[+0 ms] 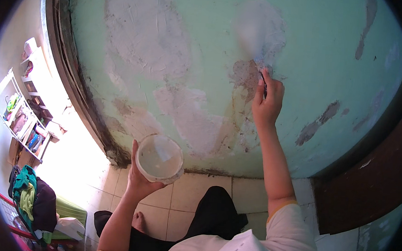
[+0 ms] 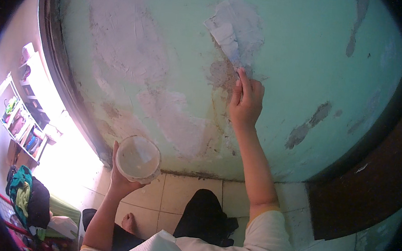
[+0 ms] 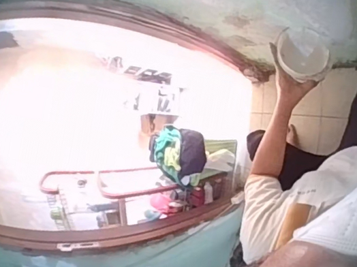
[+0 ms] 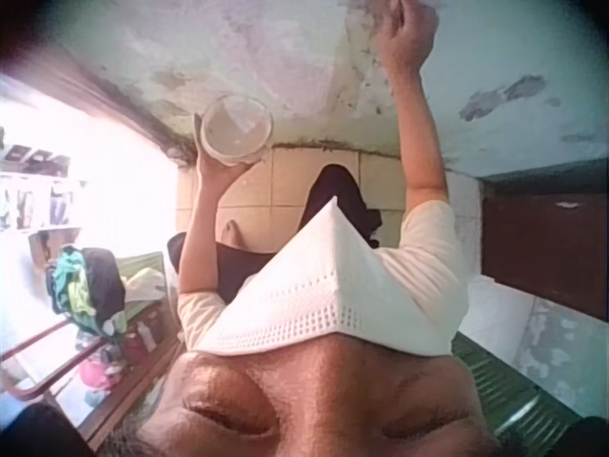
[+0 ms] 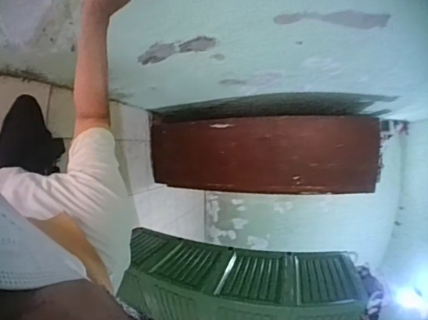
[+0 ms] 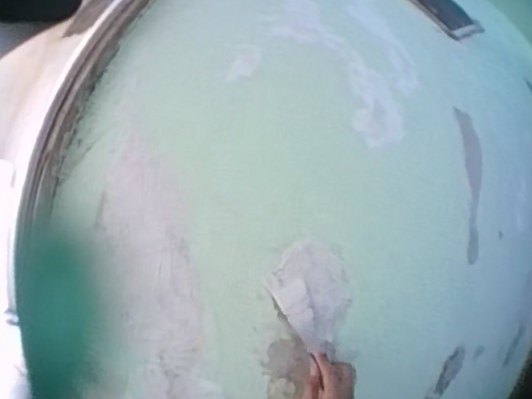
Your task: The person applies a white filler substance from a container onto a damaged section of a wall using a putty knife, spreading and smoothing the material over the surface.
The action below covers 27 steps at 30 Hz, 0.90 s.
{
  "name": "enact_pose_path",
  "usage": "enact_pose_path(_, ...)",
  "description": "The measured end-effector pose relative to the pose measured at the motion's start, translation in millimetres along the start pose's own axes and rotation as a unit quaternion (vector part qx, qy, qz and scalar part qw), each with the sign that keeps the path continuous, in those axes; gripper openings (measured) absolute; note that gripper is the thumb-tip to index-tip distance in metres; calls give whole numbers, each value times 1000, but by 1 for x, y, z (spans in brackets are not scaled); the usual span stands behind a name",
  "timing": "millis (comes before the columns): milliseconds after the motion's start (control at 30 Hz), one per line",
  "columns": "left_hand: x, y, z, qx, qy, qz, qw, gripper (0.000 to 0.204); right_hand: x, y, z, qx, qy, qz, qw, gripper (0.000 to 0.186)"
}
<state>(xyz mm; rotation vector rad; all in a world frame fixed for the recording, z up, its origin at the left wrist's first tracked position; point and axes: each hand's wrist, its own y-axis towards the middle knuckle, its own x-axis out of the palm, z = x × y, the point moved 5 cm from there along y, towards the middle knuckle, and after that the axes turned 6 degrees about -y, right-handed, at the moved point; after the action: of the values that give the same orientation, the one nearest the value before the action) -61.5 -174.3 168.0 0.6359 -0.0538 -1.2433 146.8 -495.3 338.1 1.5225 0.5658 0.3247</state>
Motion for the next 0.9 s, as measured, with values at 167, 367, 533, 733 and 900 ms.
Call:
enact_pose_path(167, -2, -1, 2, -37, -31, -13, 999, 154, -18, -36, 23, -6, 13, 9, 1000, 39)
enact_pose_path(367, -4, 1, 1, -40, -24, -17, 999, 153, -13, 6, 0, -44, 46, 45, 997, 38)
enact_pose_path(533, 0, 2, -3, -28, -33, -18, 999, 152, 5, 17, -3, -44, 29, 30, 998, 38)
enact_pose_path(733, 2, 2, 2, -34, -26, -8, 999, 152, -25, -55, 28, -22, -8, 19, 1000, 40)
enact_pose_path(900, 3, 3, -4, -21, -35, -15, 999, 153, -26, -25, 9, -26, 34, 36, 998, 40)
